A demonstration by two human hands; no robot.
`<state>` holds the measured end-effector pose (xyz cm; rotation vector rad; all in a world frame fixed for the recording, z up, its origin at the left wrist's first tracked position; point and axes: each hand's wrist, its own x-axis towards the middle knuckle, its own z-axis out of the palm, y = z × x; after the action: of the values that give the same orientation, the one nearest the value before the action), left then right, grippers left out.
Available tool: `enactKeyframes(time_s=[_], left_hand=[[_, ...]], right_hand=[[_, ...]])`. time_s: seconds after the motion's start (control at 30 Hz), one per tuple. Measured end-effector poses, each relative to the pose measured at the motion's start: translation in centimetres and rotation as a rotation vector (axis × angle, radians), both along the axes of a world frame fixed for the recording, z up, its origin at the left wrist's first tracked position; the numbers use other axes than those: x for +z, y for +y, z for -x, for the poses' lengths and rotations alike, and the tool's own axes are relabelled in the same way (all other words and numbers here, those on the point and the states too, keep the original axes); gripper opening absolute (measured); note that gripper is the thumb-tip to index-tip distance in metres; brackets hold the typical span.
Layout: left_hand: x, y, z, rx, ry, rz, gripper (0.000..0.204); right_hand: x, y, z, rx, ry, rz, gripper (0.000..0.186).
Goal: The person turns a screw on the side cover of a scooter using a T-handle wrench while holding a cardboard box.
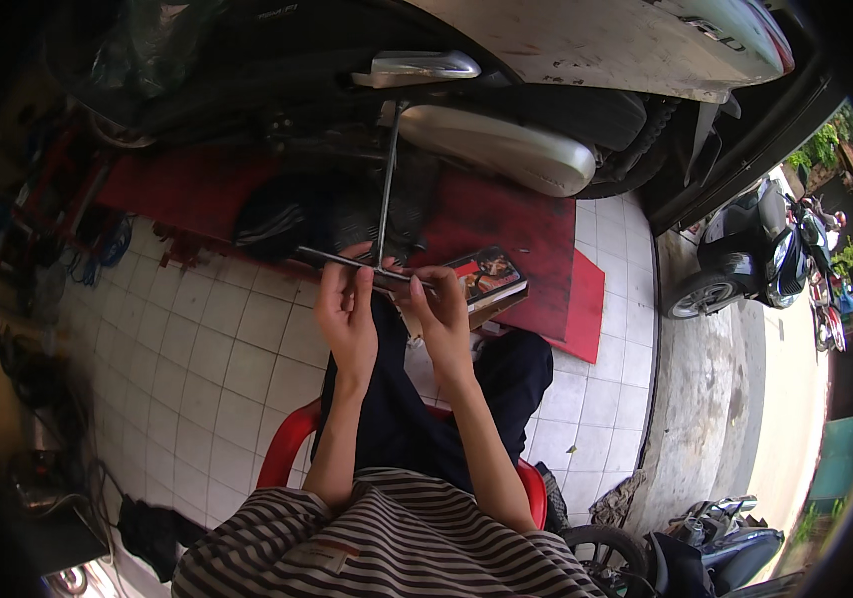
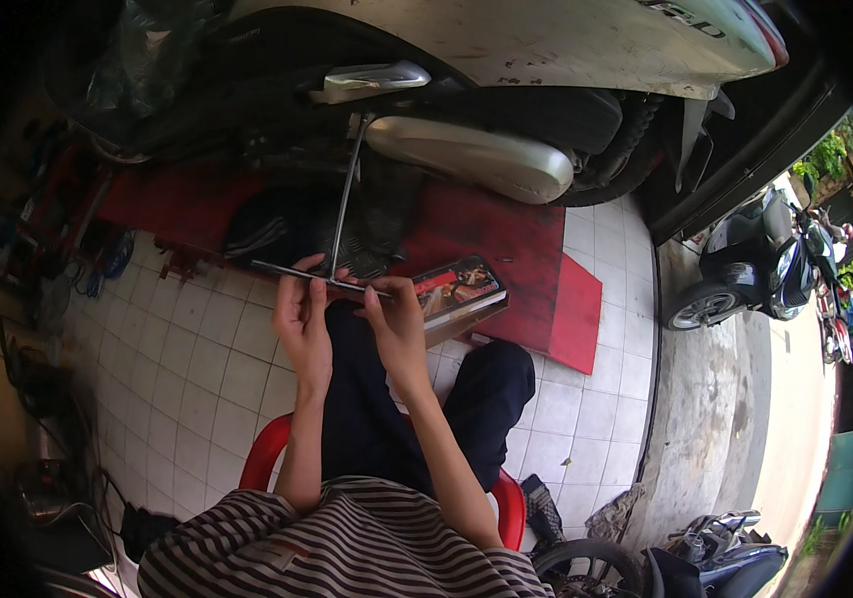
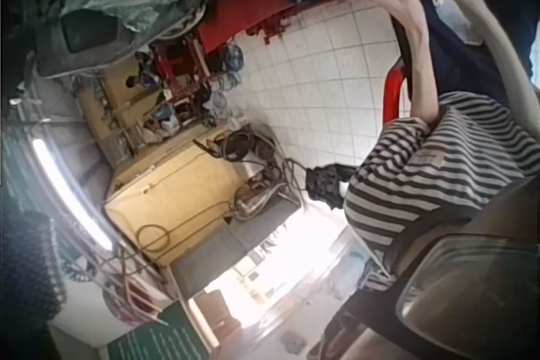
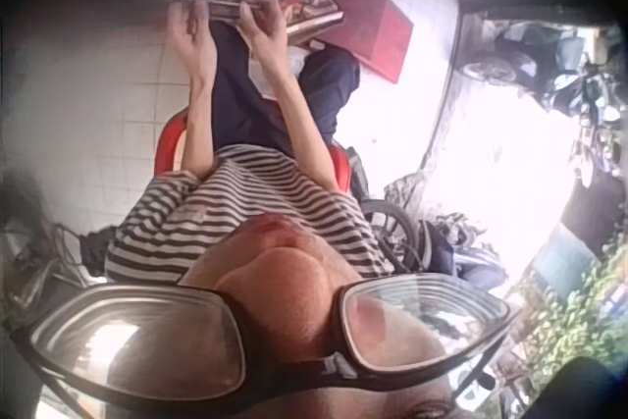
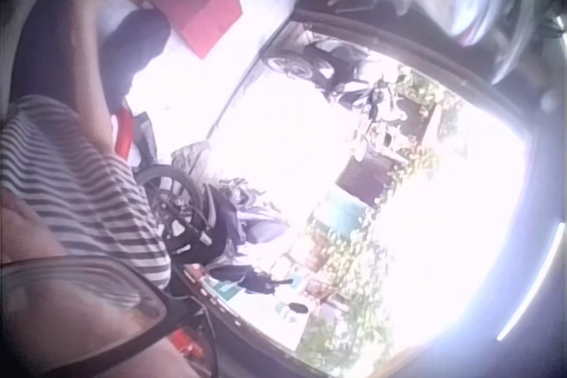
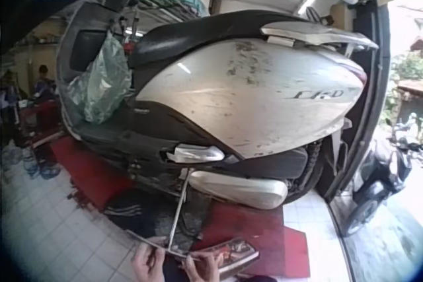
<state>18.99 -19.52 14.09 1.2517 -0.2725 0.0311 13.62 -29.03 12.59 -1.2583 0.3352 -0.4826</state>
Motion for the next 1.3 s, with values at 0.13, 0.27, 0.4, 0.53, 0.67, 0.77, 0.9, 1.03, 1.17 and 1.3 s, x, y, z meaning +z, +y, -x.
enactKeyframes(time_s=[0.13,0.27,0.4,0.53,0.67,0.77,0.9,1.03,1.17,1.3], left_hand=[[0.2,-0.2,-0.1,0.019,-0.076,-0.140,0.021],[0.8,-0.5,-0.2,0.097,-0.326,-0.345,0.031],[0.2,-0.7,0.0,0.122,-0.445,-0.383,0.028],[0.2,-0.9,0.1,0.120,-0.291,-0.279,0.033],[-2.9,0.8,-1.7,0.126,-0.483,-0.677,0.045],[-2.9,0.6,-1.2,0.233,-0.318,-0.458,0.047],[-3.4,-0.2,-1.3,0.172,-0.095,0.057,0.036],[-3.1,-0.6,-0.4,-0.001,0.039,0.063,0.028],[-1.3,-0.9,0.1,-0.040,-0.055,0.015,0.024],[-0.6,-1.4,0.1,0.005,-0.108,-0.002,0.019]], right_hand=[[-2.0,-1.0,0.3,-0.272,-0.025,0.536,0.037],[5.3,-0.2,-0.1,-0.178,-0.142,0.766,0.044],[8.3,0.3,-1.7,-0.065,-0.158,0.770,0.016],[7.8,0.0,-2.0,-0.178,-0.143,0.837,0.008],[6.8,-0.4,-1.2,-0.250,-0.085,0.717,0.009],[5.2,-1.1,-0.6,-0.217,-0.096,0.500,0.015],[4.4,-1.2,-0.1,-0.173,-0.180,0.208,0.018],[2.0,-0.8,0.2,-0.107,-0.157,0.004,0.017],[-0.6,-1.0,0.5,-0.036,0.107,0.315,0.020],[-0.4,-0.6,0.4,-0.216,-0.014,0.742,0.033]])
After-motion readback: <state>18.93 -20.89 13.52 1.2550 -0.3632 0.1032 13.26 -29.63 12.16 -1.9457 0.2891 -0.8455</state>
